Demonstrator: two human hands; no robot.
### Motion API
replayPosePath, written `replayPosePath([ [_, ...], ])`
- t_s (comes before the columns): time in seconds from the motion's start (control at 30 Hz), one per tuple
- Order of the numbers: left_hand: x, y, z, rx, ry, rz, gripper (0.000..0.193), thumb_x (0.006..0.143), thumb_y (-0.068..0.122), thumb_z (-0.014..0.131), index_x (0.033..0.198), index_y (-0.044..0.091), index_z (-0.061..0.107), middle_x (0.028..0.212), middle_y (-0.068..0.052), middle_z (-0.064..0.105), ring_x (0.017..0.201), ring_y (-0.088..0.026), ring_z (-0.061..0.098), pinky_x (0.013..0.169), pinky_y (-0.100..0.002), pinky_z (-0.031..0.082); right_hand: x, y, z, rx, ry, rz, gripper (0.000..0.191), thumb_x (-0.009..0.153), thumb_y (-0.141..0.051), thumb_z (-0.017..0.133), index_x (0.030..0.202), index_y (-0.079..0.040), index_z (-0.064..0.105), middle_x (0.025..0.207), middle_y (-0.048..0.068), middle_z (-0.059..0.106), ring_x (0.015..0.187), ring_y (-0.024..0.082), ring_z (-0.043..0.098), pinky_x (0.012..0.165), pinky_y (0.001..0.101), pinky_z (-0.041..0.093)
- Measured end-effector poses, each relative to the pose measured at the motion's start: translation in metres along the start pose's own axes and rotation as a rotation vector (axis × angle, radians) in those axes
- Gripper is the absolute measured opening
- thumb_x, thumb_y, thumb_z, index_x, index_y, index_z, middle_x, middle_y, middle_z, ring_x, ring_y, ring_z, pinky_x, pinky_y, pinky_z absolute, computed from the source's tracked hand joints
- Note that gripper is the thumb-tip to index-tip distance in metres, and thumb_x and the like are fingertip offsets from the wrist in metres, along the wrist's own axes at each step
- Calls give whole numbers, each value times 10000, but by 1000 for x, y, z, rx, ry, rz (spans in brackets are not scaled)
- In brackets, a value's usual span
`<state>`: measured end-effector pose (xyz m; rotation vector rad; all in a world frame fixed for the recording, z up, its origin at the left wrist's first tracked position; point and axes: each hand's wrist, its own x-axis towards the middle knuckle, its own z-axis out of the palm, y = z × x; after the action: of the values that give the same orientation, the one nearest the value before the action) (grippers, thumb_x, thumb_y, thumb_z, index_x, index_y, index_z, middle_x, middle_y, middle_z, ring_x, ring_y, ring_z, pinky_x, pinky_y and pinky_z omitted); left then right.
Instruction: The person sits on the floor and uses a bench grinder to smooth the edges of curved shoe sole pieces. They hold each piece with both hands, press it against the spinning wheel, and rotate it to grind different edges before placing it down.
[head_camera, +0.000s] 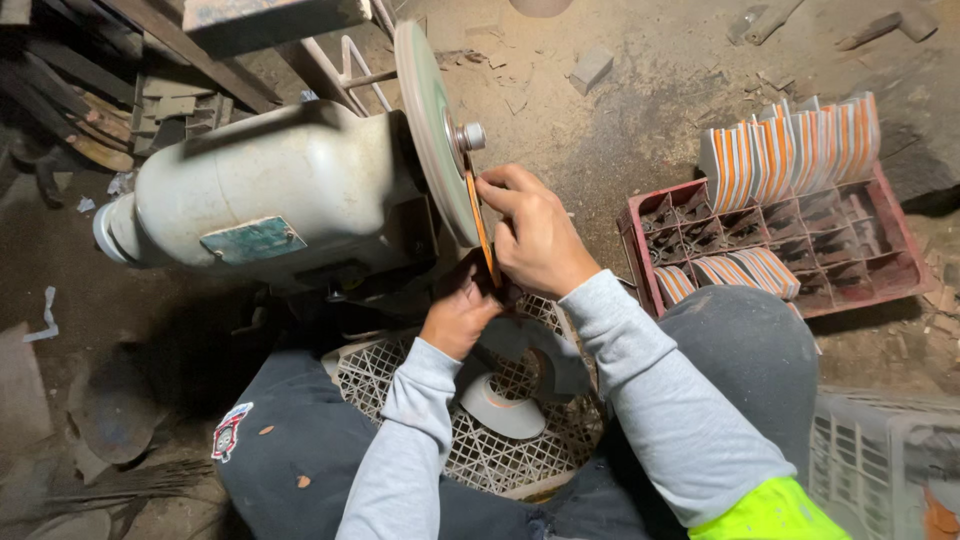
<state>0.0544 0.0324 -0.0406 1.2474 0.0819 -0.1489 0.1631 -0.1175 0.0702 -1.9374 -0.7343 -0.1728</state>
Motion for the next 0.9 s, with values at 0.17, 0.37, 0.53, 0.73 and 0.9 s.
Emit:
replayPosePath([
  [0.17, -10, 2, 3, 268, 8, -37, 555, 897, -26, 654, 1431, -30, 505, 1181, -123, 624, 1013, -145, 591, 929, -301, 522, -12, -12, -18, 11, -29, -47, 494, 742, 47, 487, 1191, 72, 690, 1205, 225, 670, 1120, 409, 653, 1002, 411, 512],
  [0.37, -26, 0, 13, 1020, 214, 284, 634, 747, -85, 678, 1361, 12, 551, 1241, -206, 641, 1007, -359, 648, 907, -359, 526, -24, 2, -73, 16, -502, 191, 328, 831, -48, 541, 1087, 28, 732, 1035, 191, 759, 953, 319, 733, 854, 375, 547],
  [0.53, -26, -1, 16, 1015, 239, 351, 674, 745, -89, 685, 1398, 12, 551, 1259, -215, 651, 1042, -361, 654, 919, -353, 529, -22, 7, -70, 37, -411, 264, 332, 861, -87, 534, 1126, 28, 699, 973, 207, 758, 884, 320, 759, 814, 376, 565],
  [0.73, -12, -8, 12, 252, 84, 20, 739, 822, -69, 660, 1508, -47, 387, 1229, -88, 624, 1016, -124, 623, 886, -248, 534, -16, -7, -41, 31, -244, 137, 438, 819, -44, 516, 1217, 25, 685, 1081, 246, 714, 999, 394, 712, 901, 411, 545],
  [0.9, -3, -13, 7, 757, 95, -197, 776, 927, -60, 626, 1638, -40, 316, 907, -177, 600, 779, -202, 565, 808, -270, 547, -4, -1, -11, 10, -118, 59, 539, 775, 10, 482, 1280, 30, 671, 1154, 230, 667, 1058, 404, 654, 978, 425, 507],
])
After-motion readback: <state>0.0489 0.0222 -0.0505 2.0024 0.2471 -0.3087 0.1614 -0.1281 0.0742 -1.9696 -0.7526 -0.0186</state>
